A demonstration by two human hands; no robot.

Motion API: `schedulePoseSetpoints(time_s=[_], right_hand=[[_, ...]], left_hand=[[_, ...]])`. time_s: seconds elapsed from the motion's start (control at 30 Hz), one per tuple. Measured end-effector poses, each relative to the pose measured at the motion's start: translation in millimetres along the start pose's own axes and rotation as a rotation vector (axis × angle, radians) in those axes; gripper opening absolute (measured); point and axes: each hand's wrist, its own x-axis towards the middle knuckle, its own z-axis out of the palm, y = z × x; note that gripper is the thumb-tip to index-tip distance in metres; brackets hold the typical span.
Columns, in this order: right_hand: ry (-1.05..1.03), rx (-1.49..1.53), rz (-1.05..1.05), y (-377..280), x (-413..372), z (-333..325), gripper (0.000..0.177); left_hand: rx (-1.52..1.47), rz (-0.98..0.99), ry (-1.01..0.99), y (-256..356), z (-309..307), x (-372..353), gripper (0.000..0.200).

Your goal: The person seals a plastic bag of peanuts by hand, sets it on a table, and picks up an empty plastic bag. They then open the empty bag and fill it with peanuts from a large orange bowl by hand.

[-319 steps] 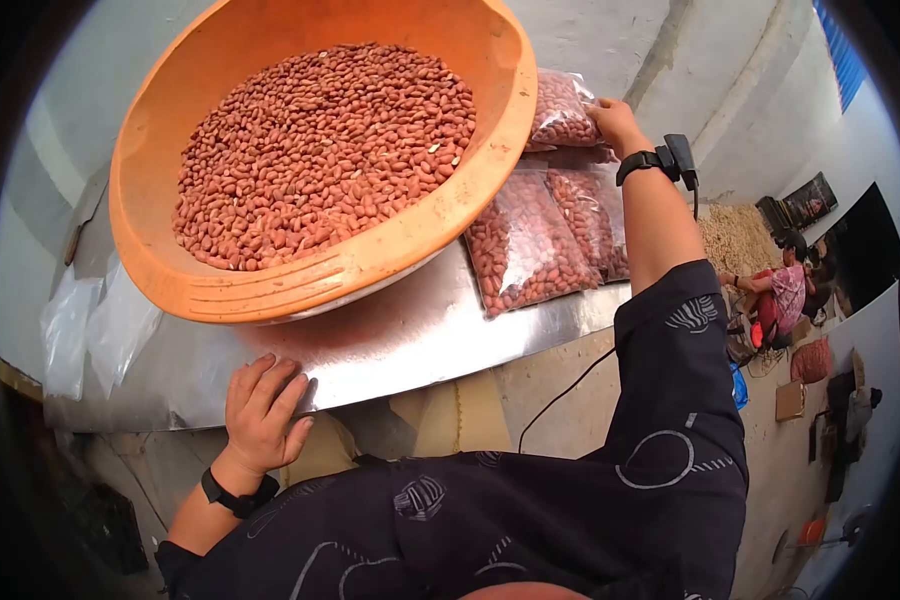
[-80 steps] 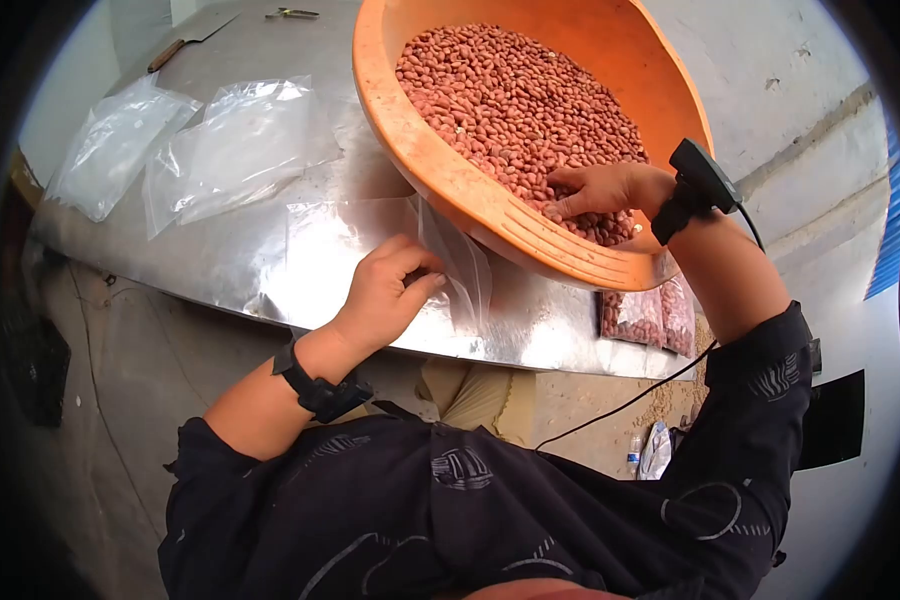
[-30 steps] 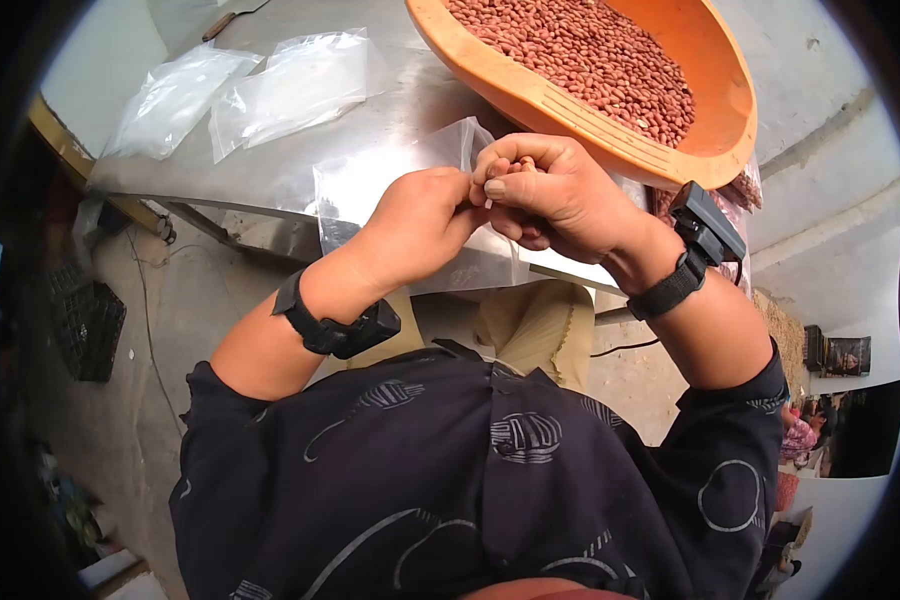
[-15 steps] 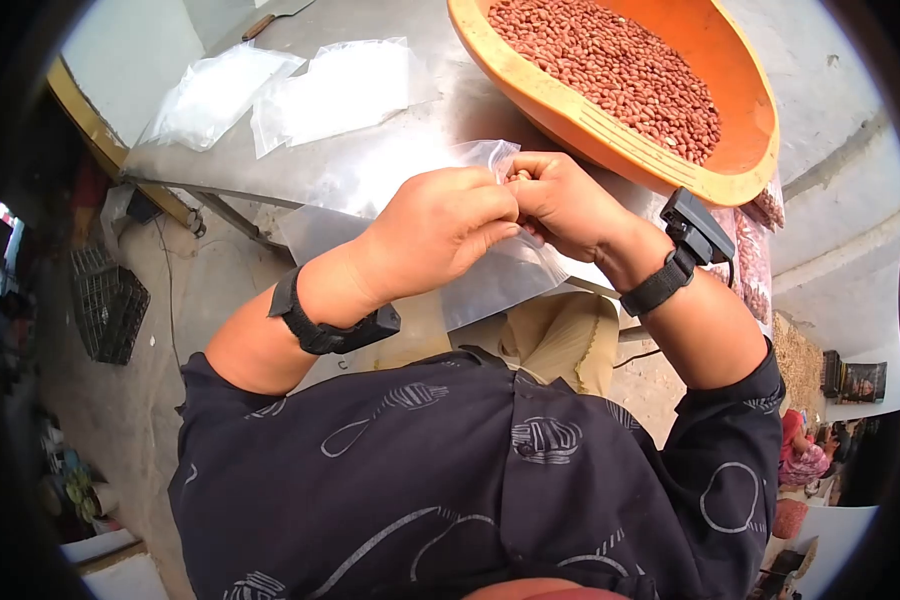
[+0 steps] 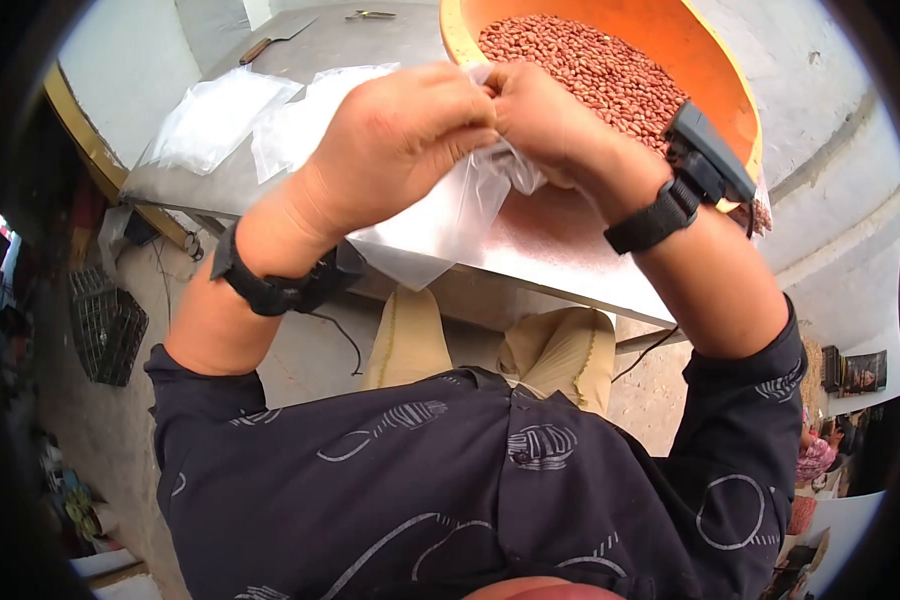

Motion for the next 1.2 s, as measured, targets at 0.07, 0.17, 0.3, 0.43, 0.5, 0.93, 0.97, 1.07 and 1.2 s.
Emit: schedulePoseSetpoints(time_s=[0.07, 0.17, 0.3, 0.43, 0.5, 0.93, 0.97, 1.07, 1.2], right_hand=[[-0.022, -0.262, -0.031, -11.3, 18.5, -10.8, 0.027], [-0.131, -0.566, -0.044, -37.7, 38.1, -27.7, 0.032], [-0.261, -1.016, -0.06, -88.6, 48.0, -44.5, 0.042], [-0.495, -1.018, -0.206, -70.4, 64.6, -56.1, 0.037], [-0.544, -0.903, -0.141, -63.7, 72.5, -60.8, 0.039], [-0.358, -0.692, -0.295, -55.4, -41.7, -42.0, 0.016], [-0.342, -0.77, -0.291, -55.6, -46.2, -42.0, 0.015], [-0.343, -0.841, -0.331, -49.9, -52.4, -40.6, 0.018], [-0.34, -0.883, -0.397, -43.8, -58.0, -41.7, 0.019]], left_hand=[[0.047, -0.001, -0.02, -9.7, -15.1, 8.1, 0.012], [0.085, -0.075, -0.136, -20.0, -41.5, 23.0, 0.009], [0.12, -0.066, -0.19, -46.0, -64.1, 31.4, 0.01], [0.088, -0.171, -0.112, -43.3, -63.5, 31.5, 0.007], [0.163, -0.096, -0.081, -37.2, -62.2, 33.9, 0.006], [0.231, -0.151, -0.213, -21.4, -63.7, 51.6, 0.012], [0.117, -0.261, -0.208, -25.0, -57.2, 41.8, 0.009], [0.129, -0.229, -0.293, -12.5, -58.4, 34.9, 0.012], [0.188, -0.171, -0.358, 4.6, -53.8, 31.5, 0.012]])
